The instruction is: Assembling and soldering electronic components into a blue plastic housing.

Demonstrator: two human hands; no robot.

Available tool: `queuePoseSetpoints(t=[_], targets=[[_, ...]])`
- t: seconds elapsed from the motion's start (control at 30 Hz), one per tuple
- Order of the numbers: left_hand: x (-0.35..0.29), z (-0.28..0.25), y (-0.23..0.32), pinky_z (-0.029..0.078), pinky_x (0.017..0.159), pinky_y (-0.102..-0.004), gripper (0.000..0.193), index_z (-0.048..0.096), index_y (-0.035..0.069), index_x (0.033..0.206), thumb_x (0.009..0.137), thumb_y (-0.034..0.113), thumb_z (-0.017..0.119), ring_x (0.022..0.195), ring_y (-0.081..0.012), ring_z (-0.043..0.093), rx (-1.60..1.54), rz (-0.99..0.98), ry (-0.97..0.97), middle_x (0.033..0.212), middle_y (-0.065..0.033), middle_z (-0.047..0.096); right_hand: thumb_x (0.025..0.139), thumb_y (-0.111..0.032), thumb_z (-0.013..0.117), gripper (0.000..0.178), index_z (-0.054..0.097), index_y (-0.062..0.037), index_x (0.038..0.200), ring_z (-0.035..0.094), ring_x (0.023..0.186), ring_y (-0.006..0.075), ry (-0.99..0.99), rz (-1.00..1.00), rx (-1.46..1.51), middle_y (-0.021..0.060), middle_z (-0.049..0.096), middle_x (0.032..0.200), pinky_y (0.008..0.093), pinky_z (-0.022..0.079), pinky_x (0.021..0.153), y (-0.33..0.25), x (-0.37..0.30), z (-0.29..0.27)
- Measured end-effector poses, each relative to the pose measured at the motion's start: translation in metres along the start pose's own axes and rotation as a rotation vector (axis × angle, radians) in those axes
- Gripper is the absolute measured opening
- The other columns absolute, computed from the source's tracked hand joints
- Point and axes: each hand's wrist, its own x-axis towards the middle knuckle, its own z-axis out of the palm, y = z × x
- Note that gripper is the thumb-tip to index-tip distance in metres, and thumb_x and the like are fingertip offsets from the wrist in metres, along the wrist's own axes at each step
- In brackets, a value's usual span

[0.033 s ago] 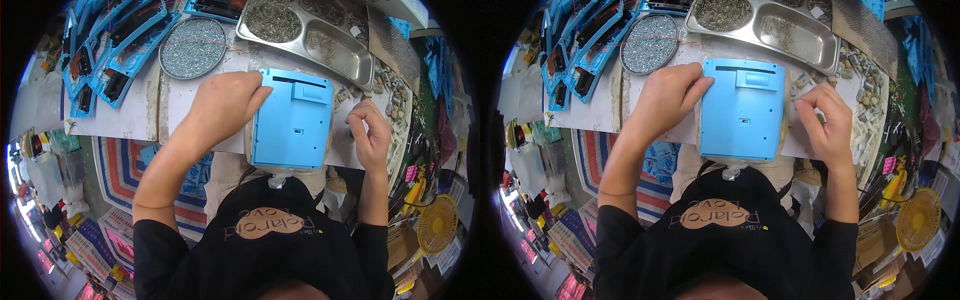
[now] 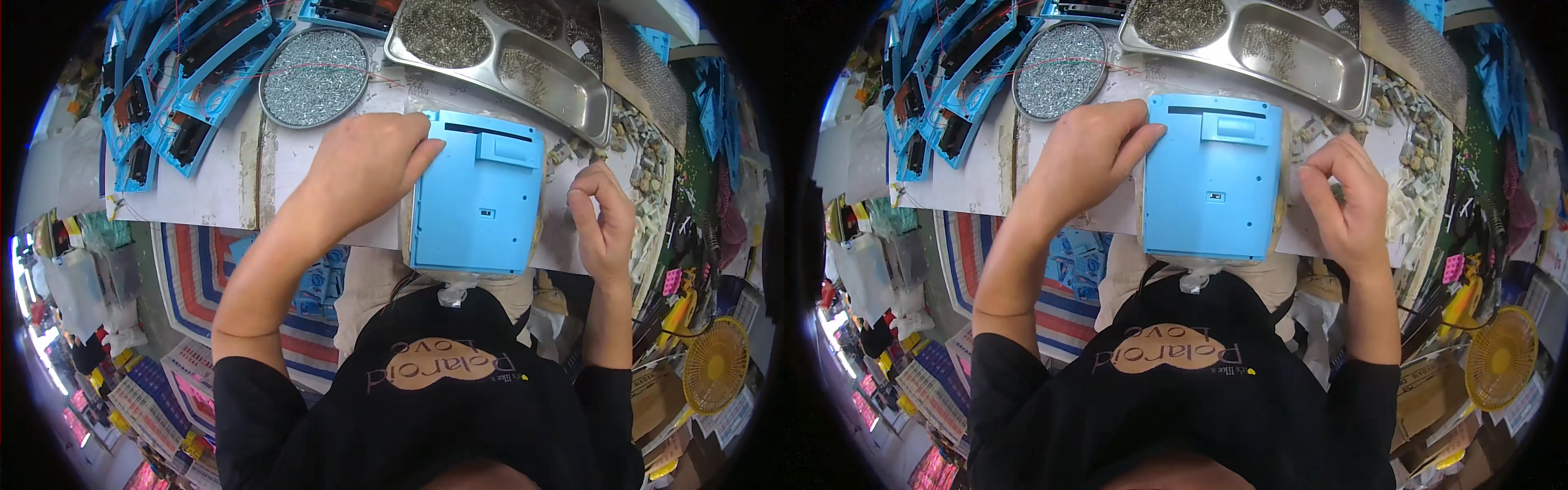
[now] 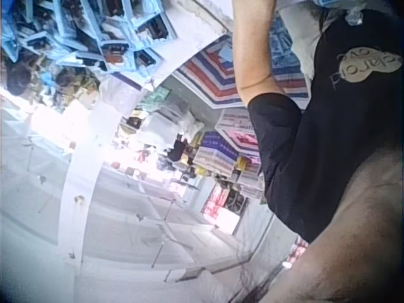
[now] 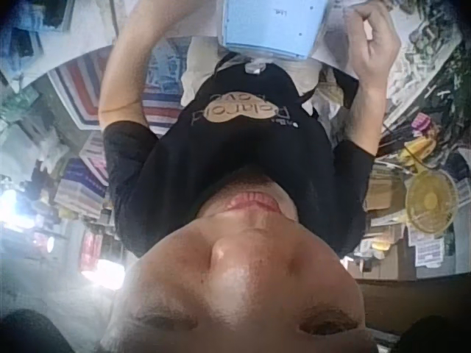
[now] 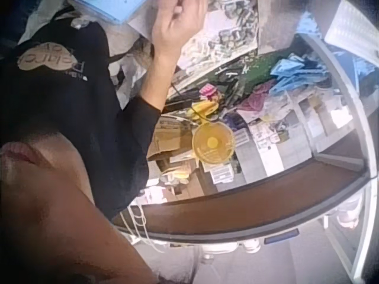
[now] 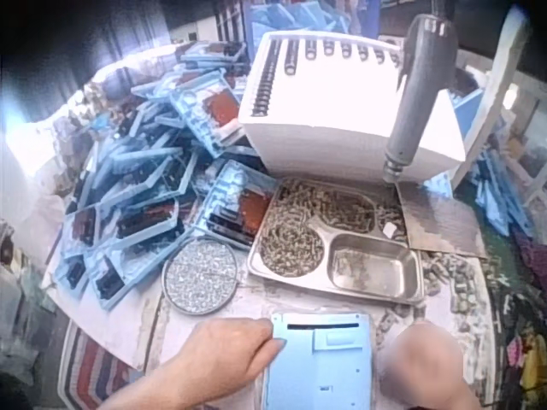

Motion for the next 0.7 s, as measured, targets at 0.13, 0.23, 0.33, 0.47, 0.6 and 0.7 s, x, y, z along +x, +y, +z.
queuePoseSetpoints(t=[0.13, 0.23, 0.33, 0.47, 0.6, 0.7], targets=[[0.019, -0.014, -0.003, 0.042, 0.057, -0.0415, 0.035, 0.061, -0.001, 0.076, 0.096, 0.027, 0.066, 0.056, -0.0328, 0.053, -0.046, 0.000, -0.174, 0.062, -0.0171, 0.054, 0.097, -0.012, 0.062, 0.017, 0.054, -0.0018, 0.086, 0.049, 0.078, 0.0225, 0.060, -0.072, -0.076, 0.0082, 0.052, 0.083, 0.0314, 0.041, 0.074, 0.000, -0.008, 0.012], [0.026, -0.017, -0.005, 0.040, 0.056, -0.0410, 0.040, 0.059, -0.002, 0.071, 0.096, 0.028, 0.066, 0.054, -0.0315, 0.050, -0.100, -0.043, -0.258, 0.060, -0.0167, 0.052, 0.090, -0.005, 0.068, 0.010, 0.059, -0.0013, 0.089, 0.055, 0.079, 0.0276, 0.082, -0.197, -0.195, 0.0108, 0.058, 0.084, 0.0353, 0.044, 0.076, 0.006, -0.007, 0.019], [0.024, -0.020, -0.001, 0.040, 0.056, -0.0398, 0.038, 0.059, -0.003, 0.074, 0.098, 0.026, 0.065, 0.054, -0.0294, 0.047, -0.098, -0.074, -0.261, 0.060, -0.0161, 0.050, 0.079, 0.003, 0.077, 0.018, 0.067, -0.0006, 0.093, 0.060, 0.080, 0.0290, 0.148, -0.279, -0.221, 0.0115, 0.066, 0.085, 0.0375, 0.048, 0.073, 0.003, -0.002, 0.031], [0.011, -0.011, -0.006, 0.039, 0.057, -0.0368, 0.033, 0.057, -0.003, 0.081, 0.101, 0.023, 0.061, 0.057, -0.0258, 0.043, -0.204, -0.078, -0.114, 0.064, -0.0155, 0.049, 0.076, 0.003, 0.080, 0.020, 0.070, -0.0005, 0.093, 0.059, 0.076, 0.0275, 0.103, -0.262, -0.305, 0.0105, 0.066, 0.083, 0.0361, 0.048, 0.070, 0.002, -0.001, 0.034], [-0.005, -0.007, -0.002, 0.038, 0.058, -0.0315, 0.027, 0.056, -0.002, 0.085, 0.102, 0.018, 0.061, 0.061, -0.0163, 0.042, -0.308, -0.150, 0.003, 0.067, -0.0073, 0.048, 0.075, 0.004, 0.080, 0.018, 0.070, -0.0004, 0.090, 0.059, 0.074, 0.0249, 0.064, -0.262, -0.158, 0.0092, 0.066, 0.081, 0.0340, 0.046, 0.068, 0.011, 0.000, 0.034], [-0.010, -0.004, -0.002, 0.036, 0.059, -0.0272, 0.025, 0.055, 0.000, 0.084, 0.101, 0.016, 0.063, 0.065, -0.0090, 0.040, -0.435, -0.221, -0.066, 0.070, -0.0002, 0.046, 0.076, 0.004, 0.079, 0.017, 0.070, -0.0002, 0.090, 0.057, 0.073, 0.0218, -0.035, -0.179, -0.051, 0.0081, 0.064, 0.079, 0.0316, 0.045, 0.068, -0.005, 0.011, 0.025]])
